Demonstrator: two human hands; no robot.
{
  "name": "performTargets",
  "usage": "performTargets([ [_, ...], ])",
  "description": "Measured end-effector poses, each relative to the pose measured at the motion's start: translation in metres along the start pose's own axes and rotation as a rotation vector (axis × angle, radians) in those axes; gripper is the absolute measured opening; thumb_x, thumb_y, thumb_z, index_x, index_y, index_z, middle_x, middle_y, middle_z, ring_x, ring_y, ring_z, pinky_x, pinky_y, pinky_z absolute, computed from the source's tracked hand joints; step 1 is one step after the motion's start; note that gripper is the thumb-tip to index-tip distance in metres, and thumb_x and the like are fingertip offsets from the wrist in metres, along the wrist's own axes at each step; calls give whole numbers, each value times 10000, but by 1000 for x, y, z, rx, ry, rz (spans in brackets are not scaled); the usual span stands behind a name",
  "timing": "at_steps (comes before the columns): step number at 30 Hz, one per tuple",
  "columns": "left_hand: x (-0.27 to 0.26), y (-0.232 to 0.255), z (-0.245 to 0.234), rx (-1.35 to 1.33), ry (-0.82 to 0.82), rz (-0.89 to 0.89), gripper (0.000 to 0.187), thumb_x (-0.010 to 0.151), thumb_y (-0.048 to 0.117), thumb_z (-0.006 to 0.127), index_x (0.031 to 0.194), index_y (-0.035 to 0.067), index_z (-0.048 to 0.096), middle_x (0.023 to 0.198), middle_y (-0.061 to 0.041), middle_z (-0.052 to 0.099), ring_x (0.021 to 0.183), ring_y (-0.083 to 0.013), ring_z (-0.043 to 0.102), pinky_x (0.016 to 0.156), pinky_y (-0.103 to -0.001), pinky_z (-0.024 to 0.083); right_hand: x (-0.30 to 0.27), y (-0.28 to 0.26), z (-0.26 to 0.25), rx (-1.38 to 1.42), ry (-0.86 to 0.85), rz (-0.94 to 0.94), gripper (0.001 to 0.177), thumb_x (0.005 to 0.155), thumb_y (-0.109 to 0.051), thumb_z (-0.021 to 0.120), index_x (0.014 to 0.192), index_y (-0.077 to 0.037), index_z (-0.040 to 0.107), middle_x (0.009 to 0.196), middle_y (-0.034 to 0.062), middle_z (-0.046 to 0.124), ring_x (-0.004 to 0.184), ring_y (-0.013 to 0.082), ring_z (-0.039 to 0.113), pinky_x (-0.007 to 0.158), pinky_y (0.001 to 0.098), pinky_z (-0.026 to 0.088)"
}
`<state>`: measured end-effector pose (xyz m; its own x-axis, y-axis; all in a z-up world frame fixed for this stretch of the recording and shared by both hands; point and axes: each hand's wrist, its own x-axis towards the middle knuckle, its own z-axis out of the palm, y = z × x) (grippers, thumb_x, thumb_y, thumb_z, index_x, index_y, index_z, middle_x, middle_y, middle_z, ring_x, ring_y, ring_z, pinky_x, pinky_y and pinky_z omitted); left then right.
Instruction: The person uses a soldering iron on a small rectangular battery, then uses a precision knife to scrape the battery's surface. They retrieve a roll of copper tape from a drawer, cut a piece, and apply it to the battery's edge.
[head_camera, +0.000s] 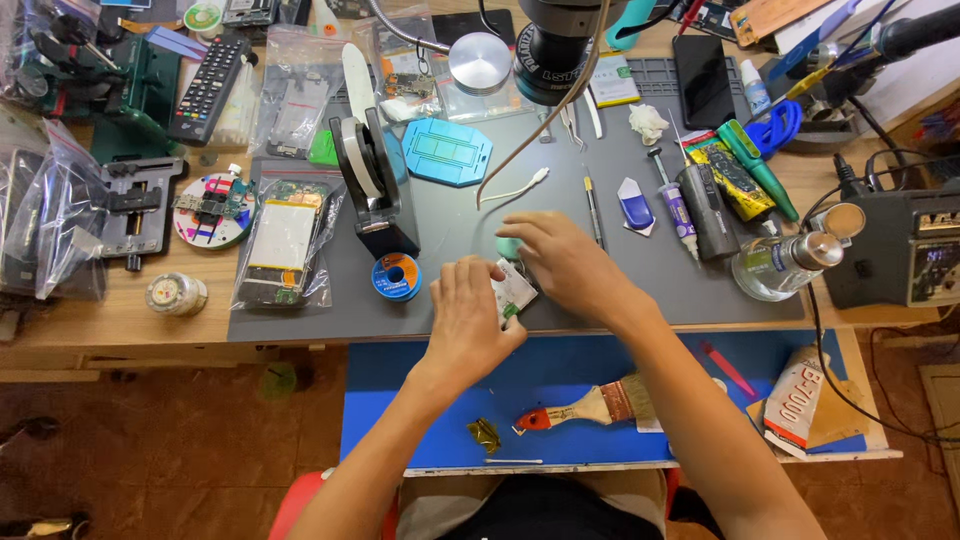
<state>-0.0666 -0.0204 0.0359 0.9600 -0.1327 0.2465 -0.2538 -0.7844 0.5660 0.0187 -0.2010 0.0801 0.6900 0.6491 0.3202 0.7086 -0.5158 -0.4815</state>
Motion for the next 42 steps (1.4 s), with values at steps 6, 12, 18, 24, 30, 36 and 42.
performTargets([
  [6, 3, -17, -23, -27, -100, 106, 546, 673, 28, 713, 1143, 154, 466, 1193, -103, 498, 1209, -319, 434, 1096, -464, 292, 1, 9, -1, -121, -179, -15, 328, 866, -1, 656, 1170, -125, 671, 1358, 85, 656, 1347, 342, 564, 1101, 494, 448],
  [12, 5, -36, -13, 50, -90, 239, 494, 720, 3, 699, 1166, 151, 546, 1323, -131, 539, 1312, -337, 453, 1138, -471, 357, -30, 12, -5, -230, -126, 42, 210, 864, -259, 791, 1007, -153, 678, 1207, 9, 679, 1264, 238, 624, 1207, 442, 408],
  [18, 3, -30, -7, 229, -43, 351, 464, 754, 36, 726, 1184, 177, 623, 1431, -119, 538, 1367, -367, 436, 1185, -513, 355, -36, 8, 7, -335, -6, 0, 208, 885, -297, 798, 1032, -185, 702, 1084, -20, 647, 1184, 181, 637, 1238, 421, 389],
  [24, -4, -26, -7, 273, -4, 401, 497, 834, 97, 726, 1311, 209, 640, 1436, -141, 548, 1424, -436, 429, 1225, -596, 309, -35, 9, 19, -411, 90, -75, 103, 910, -212, 775, 936, -154, 694, 973, -5, 655, 1076, 178, 661, 1206, 412, 436],
  [30, -12, -14, -23, 257, 25, 404, 481, 894, 141, 621, 1372, 198, 614, 1503, -162, 533, 1475, -453, 416, 1248, -625, 243, -29, 19, 28, -489, 124, -127, 91, 950, -206, 721, 929, -131, 674, 953, 17, 646, 1059, 200, 664, 1173, 415, 467],
  [36, -13, -13, -20, 229, 29, 377, 496, 891, 160, 576, 1385, 183, 611, 1507, -178, 535, 1490, -466, 401, 1250, -644, 222, -26, 3, 21, -409, 83, -140, 94, 928, -165, 735, 930, -99, 668, 973, 32, 659, 1079, 214, 667, 1173, 419, 463],
  [42, -13, -15, -18, 225, 33, 375, 493, 887, 173, 580, 1377, 187, 626, 1517, -175, 542, 1501, -465, 395, 1252, -651, 211, -28, 12, 27, -467, 114, -100, 92, 976, -182, 703, 947, -105, 661, 979, 36, 637, 1033, 217, 664, 1121, 397, 495],
])
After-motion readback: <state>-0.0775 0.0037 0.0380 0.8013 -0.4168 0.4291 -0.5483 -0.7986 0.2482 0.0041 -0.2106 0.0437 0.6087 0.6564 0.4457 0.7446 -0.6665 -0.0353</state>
